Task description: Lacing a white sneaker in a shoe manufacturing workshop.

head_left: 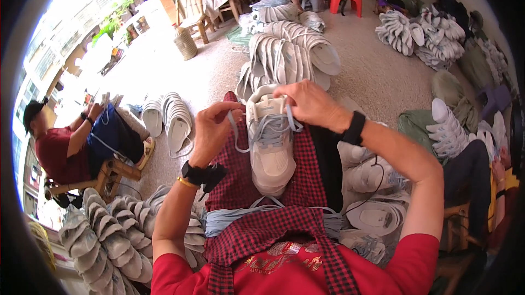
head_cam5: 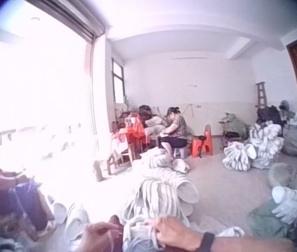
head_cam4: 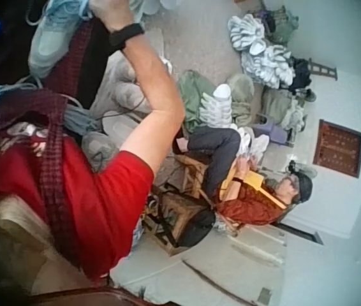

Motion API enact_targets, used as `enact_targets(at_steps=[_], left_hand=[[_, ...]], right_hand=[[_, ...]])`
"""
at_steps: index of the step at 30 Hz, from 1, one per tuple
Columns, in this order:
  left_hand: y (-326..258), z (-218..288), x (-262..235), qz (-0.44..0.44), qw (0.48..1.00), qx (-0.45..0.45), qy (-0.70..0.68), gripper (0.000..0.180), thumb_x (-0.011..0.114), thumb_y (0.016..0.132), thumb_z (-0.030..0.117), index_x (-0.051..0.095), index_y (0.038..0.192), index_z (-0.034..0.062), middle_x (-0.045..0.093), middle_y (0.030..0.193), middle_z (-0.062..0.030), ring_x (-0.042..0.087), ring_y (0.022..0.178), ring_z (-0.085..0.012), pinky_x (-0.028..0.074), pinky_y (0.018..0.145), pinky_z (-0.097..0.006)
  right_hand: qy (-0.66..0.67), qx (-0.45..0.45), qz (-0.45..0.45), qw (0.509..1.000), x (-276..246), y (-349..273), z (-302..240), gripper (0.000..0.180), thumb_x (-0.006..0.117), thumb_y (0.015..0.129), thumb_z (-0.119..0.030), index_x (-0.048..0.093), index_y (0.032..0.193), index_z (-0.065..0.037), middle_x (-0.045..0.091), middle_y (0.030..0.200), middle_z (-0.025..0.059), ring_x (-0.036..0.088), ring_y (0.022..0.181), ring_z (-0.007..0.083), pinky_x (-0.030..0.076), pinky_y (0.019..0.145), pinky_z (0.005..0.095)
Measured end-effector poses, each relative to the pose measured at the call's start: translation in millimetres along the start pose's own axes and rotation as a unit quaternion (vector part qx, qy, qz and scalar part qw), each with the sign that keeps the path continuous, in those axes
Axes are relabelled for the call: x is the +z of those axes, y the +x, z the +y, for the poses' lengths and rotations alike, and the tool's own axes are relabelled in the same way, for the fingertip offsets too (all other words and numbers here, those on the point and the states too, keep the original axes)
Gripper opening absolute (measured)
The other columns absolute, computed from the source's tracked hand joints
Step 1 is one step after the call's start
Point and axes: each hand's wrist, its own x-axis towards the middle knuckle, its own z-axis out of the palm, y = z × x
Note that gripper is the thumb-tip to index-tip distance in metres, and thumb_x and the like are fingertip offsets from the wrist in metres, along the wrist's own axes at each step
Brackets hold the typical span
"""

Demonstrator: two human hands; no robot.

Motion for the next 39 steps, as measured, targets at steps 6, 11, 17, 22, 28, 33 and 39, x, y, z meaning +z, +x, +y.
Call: enact_targets(at_steps=[6, 11, 17, 22, 28, 33, 39], left_hand=[[-2, -14, 7, -0.007, 0.998, -0.050, -0.045, 0.016, 0.070, 0.089, 0.009, 0.071, 0.099, -0.0035, 0.072, 0.084, -0.0063, 0.066, 0.077, -0.0087, 0.053, 0.070, -0.024], [-3, -18, 8, -0.016, 0.998, -0.024, -0.056, 0.011, 0.070, 0.087, 0.008, 0.069, 0.092, -0.0019, 0.071, 0.080, -0.0033, 0.063, 0.073, -0.0072, 0.051, 0.066, -0.023], [-2, -21, 14, -0.002, 0.999, -0.014, -0.046, 0.010, 0.069, 0.087, 0.009, 0.068, 0.090, -0.0004, 0.068, 0.078, -0.0007, 0.059, 0.069, -0.0044, 0.048, 0.062, -0.022], [-3, -16, 15, -0.007, 0.998, -0.035, -0.042, 0.010, 0.070, 0.086, 0.009, 0.068, 0.089, 0.0000, 0.067, 0.076, 0.0003, 0.058, 0.069, -0.0035, 0.048, 0.061, -0.021], [-2, -13, 15, -0.012, 1.000, -0.008, -0.025, 0.008, 0.070, 0.085, 0.007, 0.067, 0.088, 0.0000, 0.067, 0.075, 0.0011, 0.058, 0.068, -0.0026, 0.047, 0.061, -0.021], [-3, -12, 17, -0.004, 1.000, -0.005, -0.028, 0.009, 0.072, 0.079, 0.008, 0.069, 0.086, 0.0017, 0.067, 0.070, -0.0015, 0.060, 0.064, -0.0057, 0.049, 0.059, -0.023], [0, -14, 24, 0.010, 1.000, 0.021, 0.020, 0.008, 0.071, 0.079, 0.006, 0.068, 0.086, 0.0017, 0.067, 0.074, -0.0015, 0.058, 0.066, -0.0041, 0.047, 0.060, -0.023]], right_hand=[[-0.153, -0.090, -0.205, 0.962, -22, 25, 6, 0.017, 0.077, 0.074, -0.013, 0.067, 0.086, -0.007, 0.067, 0.076, 0.0143, 0.068, 0.078, 0.0340, 0.052, 0.069, 0.0447], [-0.172, -0.116, -0.257, 0.944, -24, 32, 1, 0.013, 0.076, 0.077, -0.013, 0.067, 0.087, -0.010, 0.057, 0.092, 0.0096, 0.063, 0.092, 0.0330, 0.051, 0.073, 0.0438], [-0.098, -0.124, -0.236, 0.959, -26, 26, 6, 0.017, 0.073, 0.077, -0.006, 0.071, 0.092, -0.013, 0.053, 0.096, 0.0097, 0.058, 0.096, 0.0299, 0.048, 0.077, 0.0411], [-0.049, -0.084, -0.310, 0.946, -29, 38, 18, 0.022, 0.056, 0.084, -0.002, 0.072, 0.098, -0.009, 0.052, 0.094, 0.0132, 0.058, 0.091, 0.0275, 0.049, 0.077, 0.0364], [0.063, 0.103, -0.403, 0.907, -35, 54, 20, 0.044, 0.043, 0.096, -0.036, 0.072, 0.100, -0.004, 0.061, 0.100, 0.0106, 0.059, 0.087, 0.0209, 0.054, 0.070, 0.0332], [0.126, 0.250, -0.375, 0.884, -30, 55, 8, 0.056, 0.038, 0.098, -0.047, 0.073, 0.094, -0.004, 0.069, 0.099, 0.0102, 0.059, 0.084, 0.0195, 0.053, 0.069, 0.0359], [-0.081, 0.124, -0.346, 0.926, -23, 53, 0, 0.048, 0.058, 0.089, -0.045, 0.073, 0.078, -0.001, 0.067, 0.069, 0.0105, 0.060, 0.065, 0.0214, 0.051, 0.065, 0.0362]])
